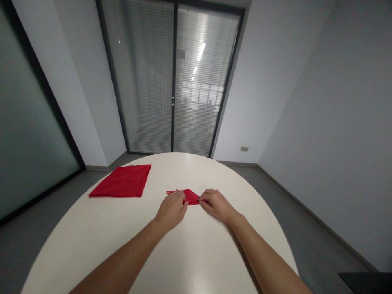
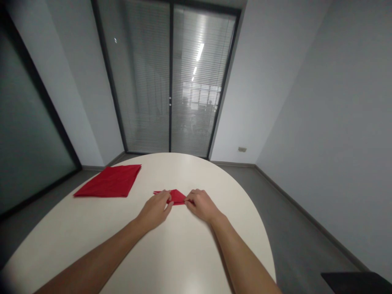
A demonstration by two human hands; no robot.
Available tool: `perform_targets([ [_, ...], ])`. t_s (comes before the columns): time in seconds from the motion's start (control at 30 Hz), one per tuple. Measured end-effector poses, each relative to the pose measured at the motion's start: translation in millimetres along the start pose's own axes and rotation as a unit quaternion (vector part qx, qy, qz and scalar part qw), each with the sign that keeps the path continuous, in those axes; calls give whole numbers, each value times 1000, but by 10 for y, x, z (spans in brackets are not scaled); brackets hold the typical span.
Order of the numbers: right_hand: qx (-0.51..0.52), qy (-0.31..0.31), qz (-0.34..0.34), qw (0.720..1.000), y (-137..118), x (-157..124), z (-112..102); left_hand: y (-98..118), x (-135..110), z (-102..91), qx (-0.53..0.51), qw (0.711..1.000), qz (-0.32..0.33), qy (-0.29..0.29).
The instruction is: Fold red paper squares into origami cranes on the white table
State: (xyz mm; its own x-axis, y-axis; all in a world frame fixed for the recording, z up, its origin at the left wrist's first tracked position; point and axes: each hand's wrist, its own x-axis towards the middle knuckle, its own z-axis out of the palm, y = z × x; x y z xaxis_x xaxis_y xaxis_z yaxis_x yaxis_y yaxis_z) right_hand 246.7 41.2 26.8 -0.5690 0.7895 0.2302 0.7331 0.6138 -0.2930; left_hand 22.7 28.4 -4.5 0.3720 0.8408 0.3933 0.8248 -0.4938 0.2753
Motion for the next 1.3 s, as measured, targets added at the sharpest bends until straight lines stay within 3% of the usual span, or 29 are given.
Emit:
perform_targets([
  [0.43,95,67,13,993,160,-11,142,-18,56,56,-28,999,-10,19],
  [1.0,107,60,-28,992,135,-28,167,-31,62,97,-34,997,-57,26],
  [1.13,113,58,-40,991,172,-30,198,-31,63,93,-27,999,-21,33],
  [1.3,105,52,-48,992,175,-28,180,3,67,71,22,999,46,-17],
])
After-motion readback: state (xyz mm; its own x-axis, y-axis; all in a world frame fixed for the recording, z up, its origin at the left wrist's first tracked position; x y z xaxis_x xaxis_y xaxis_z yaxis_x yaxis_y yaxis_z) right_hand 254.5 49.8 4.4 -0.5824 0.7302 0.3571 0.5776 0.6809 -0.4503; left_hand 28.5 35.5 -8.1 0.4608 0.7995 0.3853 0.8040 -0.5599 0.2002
